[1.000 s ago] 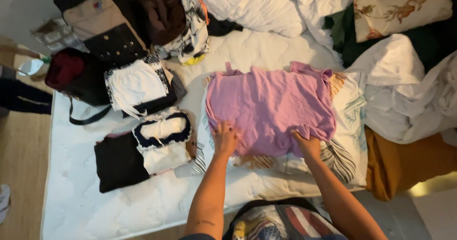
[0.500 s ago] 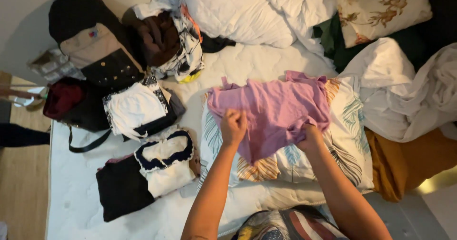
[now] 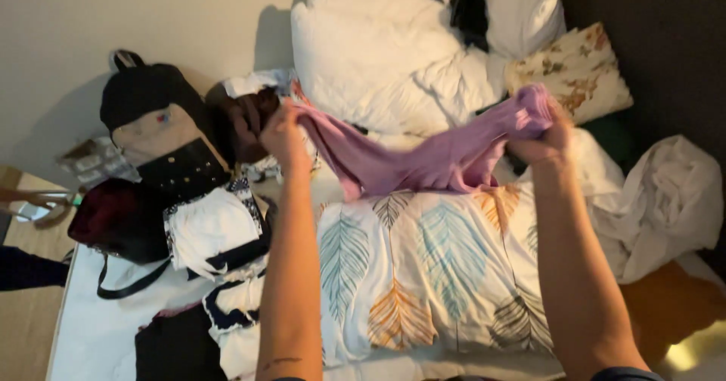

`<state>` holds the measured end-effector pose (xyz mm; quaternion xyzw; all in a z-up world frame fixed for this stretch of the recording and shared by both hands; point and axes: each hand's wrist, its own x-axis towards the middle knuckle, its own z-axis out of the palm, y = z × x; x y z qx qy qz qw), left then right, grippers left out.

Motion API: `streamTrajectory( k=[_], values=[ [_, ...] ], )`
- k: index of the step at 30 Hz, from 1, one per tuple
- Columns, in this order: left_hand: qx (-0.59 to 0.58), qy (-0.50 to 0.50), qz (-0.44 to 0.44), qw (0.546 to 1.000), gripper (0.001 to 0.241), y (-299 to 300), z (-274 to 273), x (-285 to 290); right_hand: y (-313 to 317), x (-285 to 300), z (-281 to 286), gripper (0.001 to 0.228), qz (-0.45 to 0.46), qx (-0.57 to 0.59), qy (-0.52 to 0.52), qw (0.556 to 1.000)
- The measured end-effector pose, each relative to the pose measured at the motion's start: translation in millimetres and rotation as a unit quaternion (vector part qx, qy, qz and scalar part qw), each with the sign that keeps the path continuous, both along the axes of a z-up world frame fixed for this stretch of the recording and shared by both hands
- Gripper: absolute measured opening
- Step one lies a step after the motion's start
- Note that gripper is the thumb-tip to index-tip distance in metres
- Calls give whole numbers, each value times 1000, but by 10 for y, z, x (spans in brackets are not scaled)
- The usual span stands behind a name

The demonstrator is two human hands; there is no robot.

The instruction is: The person folds a pink t-shirt and a pair of black shorts on a bed. They smooth out the pink shirt, fold the sides and bottom up, and then fold it in half before placing it on a pile. They then pick up the black shorts, smooth them, fold them in half, and fold them again before placing them on the pile.

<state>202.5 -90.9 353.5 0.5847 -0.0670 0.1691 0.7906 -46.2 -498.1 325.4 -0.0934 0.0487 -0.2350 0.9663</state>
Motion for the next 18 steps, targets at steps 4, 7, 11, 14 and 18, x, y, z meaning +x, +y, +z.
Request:
streamTrajectory(
  k=[4,7,11,14,18],
  values=[
    [-54,-11,18,998,19,372,310,-5,-374,-396,282,13,-40,-121,-143,981],
    [-149,-9,-25,989,23,674,150,-182,-91,-886,539,10,-96,-182,-128,970],
    [-235,-6,-30,971,21,1137,-547,-458,159,-1420,105,11,-259,-309,36,914],
    [-250,17,21,968,21,1539,-1259,-709,-92,-1854,-1081,6,-468,-363,200,781],
    [-279,102,34,954,17,2192,-2747,-1153,89,-2351,-1989,5,-596,-274,330,679]
  ],
)
